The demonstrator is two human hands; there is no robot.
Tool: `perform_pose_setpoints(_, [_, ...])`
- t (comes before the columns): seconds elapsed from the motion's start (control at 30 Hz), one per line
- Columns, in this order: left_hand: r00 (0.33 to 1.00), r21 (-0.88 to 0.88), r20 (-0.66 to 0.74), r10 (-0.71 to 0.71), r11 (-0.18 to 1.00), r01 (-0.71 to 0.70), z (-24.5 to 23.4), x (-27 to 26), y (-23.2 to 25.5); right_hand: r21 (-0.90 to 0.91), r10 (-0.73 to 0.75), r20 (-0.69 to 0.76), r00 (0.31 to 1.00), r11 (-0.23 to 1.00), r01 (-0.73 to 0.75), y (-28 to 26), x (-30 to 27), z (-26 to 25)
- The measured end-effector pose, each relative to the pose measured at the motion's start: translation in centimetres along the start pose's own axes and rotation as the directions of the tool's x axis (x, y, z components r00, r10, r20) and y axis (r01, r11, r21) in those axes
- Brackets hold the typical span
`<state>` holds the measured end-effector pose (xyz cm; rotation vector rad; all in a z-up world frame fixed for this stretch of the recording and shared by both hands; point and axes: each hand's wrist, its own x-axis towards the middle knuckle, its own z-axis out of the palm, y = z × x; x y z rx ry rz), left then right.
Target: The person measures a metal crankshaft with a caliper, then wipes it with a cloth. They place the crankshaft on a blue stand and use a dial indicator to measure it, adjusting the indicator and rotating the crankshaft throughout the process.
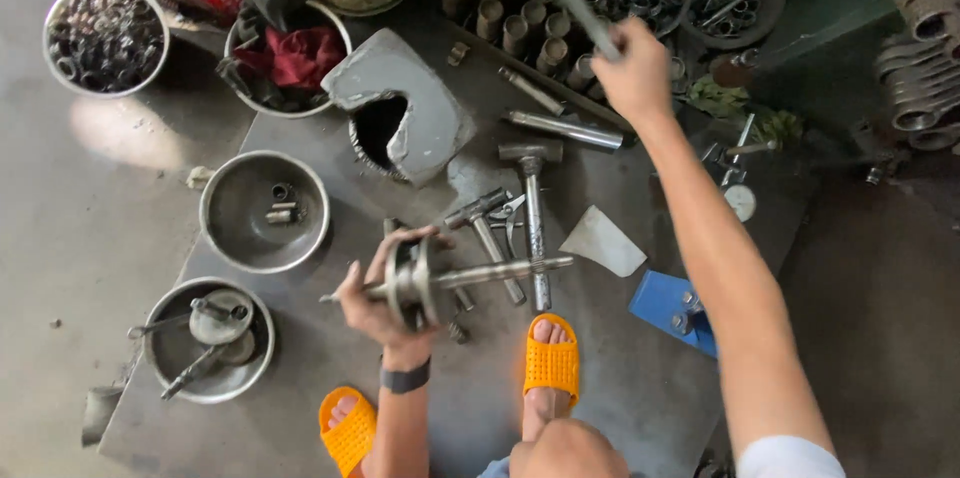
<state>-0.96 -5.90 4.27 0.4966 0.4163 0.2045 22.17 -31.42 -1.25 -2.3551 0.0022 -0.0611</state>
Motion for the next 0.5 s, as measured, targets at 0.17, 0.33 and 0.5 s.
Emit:
perform_pose_setpoints(0.17, [0.993,-0.088,0.08,-0.092,0.991,0.099,0.3,-0.4,-0.3,0.538,-0.232,0.105,0.967,0.831,0.141,-5.0,-9.0,-6.1])
perform_pose_setpoints(0.33, [0.982,-0.129,0.133,-0.137,0.98,0.154,1.4,-1.0,0.1,0.516,-0.295,-0.095,0.951,0.802,0.301,-8.8,-14.4,-7.8])
perform_pose_setpoints(0.5, [0.973,0.013,0.198,-0.121,0.993,0.121,1.3,-1.4,0.3,0.514,-0.488,0.137,0.862,0.779,0.359,-12.5,-17.4,-9.3])
